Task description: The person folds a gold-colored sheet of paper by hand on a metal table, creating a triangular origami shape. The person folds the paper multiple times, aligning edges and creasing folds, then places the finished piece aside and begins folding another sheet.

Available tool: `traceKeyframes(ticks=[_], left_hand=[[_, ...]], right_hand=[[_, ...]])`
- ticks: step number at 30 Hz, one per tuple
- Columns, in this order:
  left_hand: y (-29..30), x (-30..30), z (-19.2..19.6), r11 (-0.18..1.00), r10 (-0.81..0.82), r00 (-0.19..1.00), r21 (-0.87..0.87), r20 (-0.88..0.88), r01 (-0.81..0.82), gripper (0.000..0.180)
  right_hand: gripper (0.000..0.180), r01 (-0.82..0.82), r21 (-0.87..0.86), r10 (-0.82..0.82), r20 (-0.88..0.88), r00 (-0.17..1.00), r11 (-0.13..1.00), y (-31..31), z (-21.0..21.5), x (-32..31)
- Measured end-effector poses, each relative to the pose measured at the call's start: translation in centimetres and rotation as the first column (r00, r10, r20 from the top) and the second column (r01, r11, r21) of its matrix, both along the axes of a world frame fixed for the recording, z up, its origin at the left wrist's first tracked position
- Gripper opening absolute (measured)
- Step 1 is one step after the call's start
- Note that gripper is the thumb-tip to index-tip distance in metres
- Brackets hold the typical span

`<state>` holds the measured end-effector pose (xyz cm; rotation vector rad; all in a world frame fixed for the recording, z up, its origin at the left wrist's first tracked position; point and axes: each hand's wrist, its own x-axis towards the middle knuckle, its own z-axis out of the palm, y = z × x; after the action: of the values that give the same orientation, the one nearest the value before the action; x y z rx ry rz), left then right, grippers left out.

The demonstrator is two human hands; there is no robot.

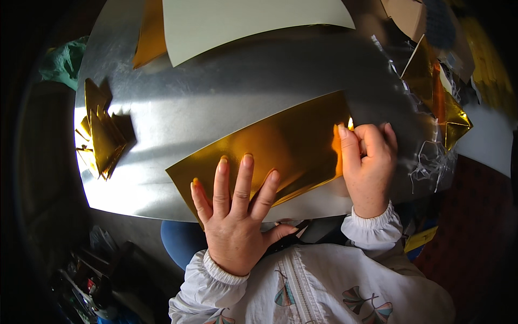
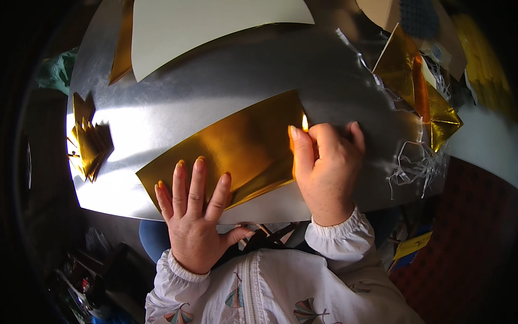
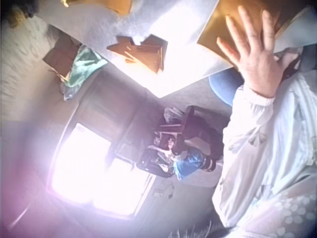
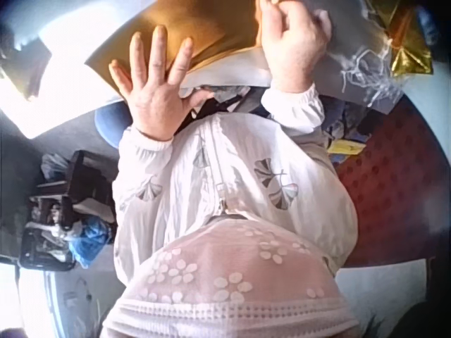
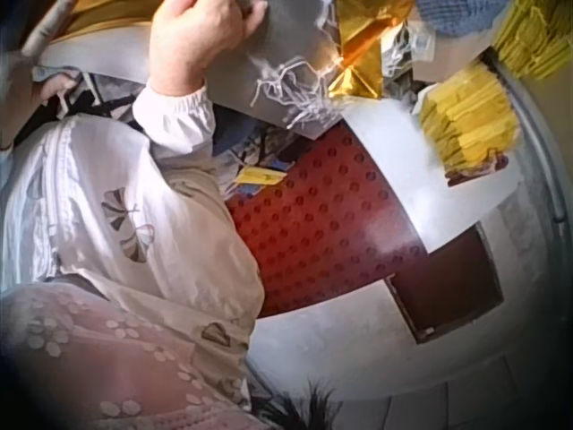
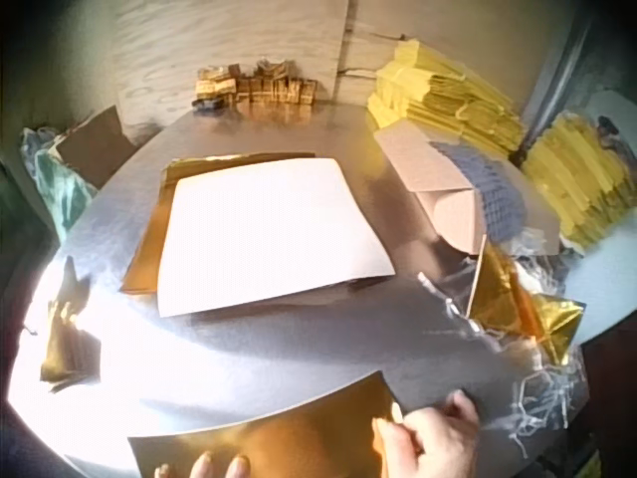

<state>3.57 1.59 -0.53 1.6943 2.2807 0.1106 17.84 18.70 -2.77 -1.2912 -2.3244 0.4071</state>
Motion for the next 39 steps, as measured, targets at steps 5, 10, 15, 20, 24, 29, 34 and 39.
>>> traceKeyframes(ticks=[5,10,15,20,24,29,34,39], left_hand=[[-0.2,0.0,-0.2,1.0,-0.028,0.999,-0.014,-0.03,0.027,0.082],[-0.2,0.0,-0.4,1.0,-0.031,0.998,-0.004,-0.047,0.031,0.082],[-0.2,-0.1,-0.7,0.998,-0.051,0.996,0.032,-0.071,0.054,0.081],[-0.3,-0.1,-0.8,0.997,-0.059,0.995,0.049,-0.075,0.062,0.079],[-0.2,0.1,-0.9,0.993,-0.075,0.995,0.088,-0.066,0.081,0.079],[-0.3,0.1,-0.8,0.989,-0.074,0.997,0.124,-0.025,0.076,0.084],[-0.4,0.0,-0.8,0.984,-0.091,0.996,0.153,-0.024,0.094,0.088],[-0.5,0.0,-1.1,0.979,-0.087,0.996,0.184,-0.03,0.091,0.09]], right_hand=[[0.026,-0.005,-0.017,0.005,-0.006,1.0,1.0,0.1,0.1,-0.1],[0.025,0.003,-0.018,-0.003,0.001,1.0,1.0,0.1,0.0,0.2],[0.025,0.004,0.015,-0.004,0.014,1.0,1.0,-0.1,0.0,0.4],[0.025,-0.001,0.055,0.001,0.018,1.0,0.999,-0.5,-0.2,1.0],[0.022,-0.019,0.12,0.007,0.095,0.995,0.993,-0.8,-0.2,1.6],[0.025,-0.013,0.229,-0.024,0.161,0.987,0.973,-0.5,-0.1,2.3],[0.021,-0.32,0.26,0.302,0.109,0.947,0.911,0.4,-0.3,2.5],[0.018,-0.469,0.197,0.466,0.062,0.883,0.861,1.3,-0.3,2.5]])
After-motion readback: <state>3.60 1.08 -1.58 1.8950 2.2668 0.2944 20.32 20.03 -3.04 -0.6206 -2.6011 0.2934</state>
